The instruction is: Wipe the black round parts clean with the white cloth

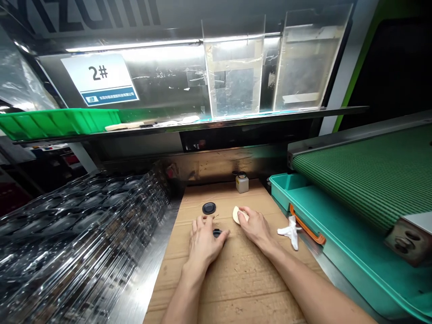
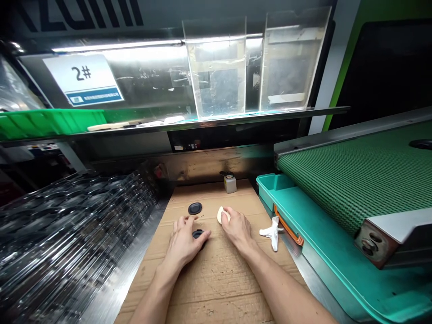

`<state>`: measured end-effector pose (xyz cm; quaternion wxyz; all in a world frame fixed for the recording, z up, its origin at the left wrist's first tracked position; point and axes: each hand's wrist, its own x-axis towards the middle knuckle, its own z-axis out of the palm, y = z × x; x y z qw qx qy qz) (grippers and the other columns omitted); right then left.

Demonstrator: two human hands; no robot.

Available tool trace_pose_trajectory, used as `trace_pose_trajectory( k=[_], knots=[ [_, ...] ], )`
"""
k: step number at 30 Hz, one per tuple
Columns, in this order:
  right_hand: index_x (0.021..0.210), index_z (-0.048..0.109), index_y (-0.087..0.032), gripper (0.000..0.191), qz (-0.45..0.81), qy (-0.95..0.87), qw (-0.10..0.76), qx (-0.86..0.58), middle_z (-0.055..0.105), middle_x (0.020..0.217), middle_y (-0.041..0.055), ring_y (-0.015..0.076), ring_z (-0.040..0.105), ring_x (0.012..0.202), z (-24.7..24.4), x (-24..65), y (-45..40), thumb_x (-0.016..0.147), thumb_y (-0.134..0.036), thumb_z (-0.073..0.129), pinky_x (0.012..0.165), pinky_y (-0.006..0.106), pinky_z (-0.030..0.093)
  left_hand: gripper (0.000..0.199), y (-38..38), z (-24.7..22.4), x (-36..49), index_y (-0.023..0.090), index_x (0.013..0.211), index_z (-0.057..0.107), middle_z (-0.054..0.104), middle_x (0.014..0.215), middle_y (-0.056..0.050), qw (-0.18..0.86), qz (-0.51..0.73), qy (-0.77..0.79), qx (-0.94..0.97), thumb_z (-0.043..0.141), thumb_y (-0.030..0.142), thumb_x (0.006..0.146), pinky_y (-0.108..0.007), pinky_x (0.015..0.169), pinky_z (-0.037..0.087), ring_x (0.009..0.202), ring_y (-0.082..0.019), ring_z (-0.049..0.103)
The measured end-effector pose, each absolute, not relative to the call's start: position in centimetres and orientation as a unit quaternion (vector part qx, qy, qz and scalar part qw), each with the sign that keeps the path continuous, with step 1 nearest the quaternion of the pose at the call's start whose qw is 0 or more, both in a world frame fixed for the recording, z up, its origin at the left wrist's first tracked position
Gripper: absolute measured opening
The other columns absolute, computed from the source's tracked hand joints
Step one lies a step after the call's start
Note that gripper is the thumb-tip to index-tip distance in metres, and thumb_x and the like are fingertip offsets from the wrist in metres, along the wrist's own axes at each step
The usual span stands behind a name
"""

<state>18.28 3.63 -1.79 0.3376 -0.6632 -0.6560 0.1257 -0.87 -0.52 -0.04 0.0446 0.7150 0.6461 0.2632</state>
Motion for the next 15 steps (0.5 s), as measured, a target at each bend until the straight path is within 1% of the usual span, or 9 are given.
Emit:
trace_pose_trajectory(
  k=[1,3,6,9,11,15],
  knots=[
    [0.116,0.062,-0.033,0.037,0.125,-0.656,0.338,-0.663,0.068,0.102,0.0030,0.0237,0.063,0.097,-1.81,18.27,3.66,0.089,-0.046,0.041,0.079,0.031,0.043,0.052,-0.58,-0.04,-0.83,0.022,0.114,0.057,0.051,0.116,-0.011,0.065,0.255,0.629,0.731,0.057,0.057,0.075,-0.037,0.090,0.035,0.110,-0.029,0.043],
    [0.116,0.062,-0.032,0.037,0.126,-0.658,0.338,-0.661,0.068,0.100,0.0031,0.0233,0.063,0.096,-1.81,18.25,3.68,0.089,-0.046,0.041,0.078,0.031,0.043,0.037,-0.76,-0.07,-0.69,0.023,0.101,0.059,0.054,0.108,-0.008,0.100,0.235,0.610,0.750,0.059,0.050,0.076,-0.035,0.086,0.036,0.105,-0.026,0.046],
    [0.116,0.062,-0.033,0.037,0.130,-0.659,0.334,-0.662,0.068,0.098,0.0025,0.0231,0.064,0.094,-1.78,18.23,3.65,0.089,-0.048,0.041,0.074,0.030,0.042,0.021,-1.10,-0.03,-0.49,0.020,0.089,0.058,0.055,0.099,-0.009,0.103,0.220,0.629,0.739,0.054,0.038,0.078,-0.034,0.081,0.036,0.099,-0.025,0.047],
    [0.116,0.062,-0.033,0.037,0.130,-0.656,0.325,-0.668,0.068,0.098,0.0020,0.0241,0.063,0.094,-1.86,18.24,3.66,0.089,-0.049,0.041,0.072,0.030,0.041,0.017,-1.39,0.16,-0.54,0.017,0.080,0.058,0.053,0.100,-0.013,0.061,0.211,0.658,0.720,0.049,0.031,0.079,-0.036,0.080,0.036,0.099,-0.027,0.046],
    [0.117,0.061,-0.033,0.038,0.129,-0.658,0.324,-0.667,0.068,0.099,0.0021,0.0246,0.063,0.094,-1.95,18.25,3.70,0.089,-0.049,0.041,0.072,0.031,0.040,0.018,-1.50,0.25,-0.69,0.016,0.076,0.059,0.054,0.100,-0.014,0.041,0.200,0.671,0.713,0.046,0.028,0.079,-0.037,0.079,0.036,0.099,-0.028,0.046],
    [0.117,0.061,-0.033,0.039,0.132,-0.661,0.315,-0.668,0.068,0.100,0.0025,0.0252,0.063,0.095,-2.02,18.24,3.80,0.089,-0.049,0.040,0.072,0.031,0.040,0.022,-1.48,0.17,-0.80,0.016,0.071,0.059,0.057,0.094,-0.015,0.038,0.193,0.681,0.705,0.044,0.030,0.080,-0.042,0.081,0.037,0.094,-0.030,0.050]
  ],
)
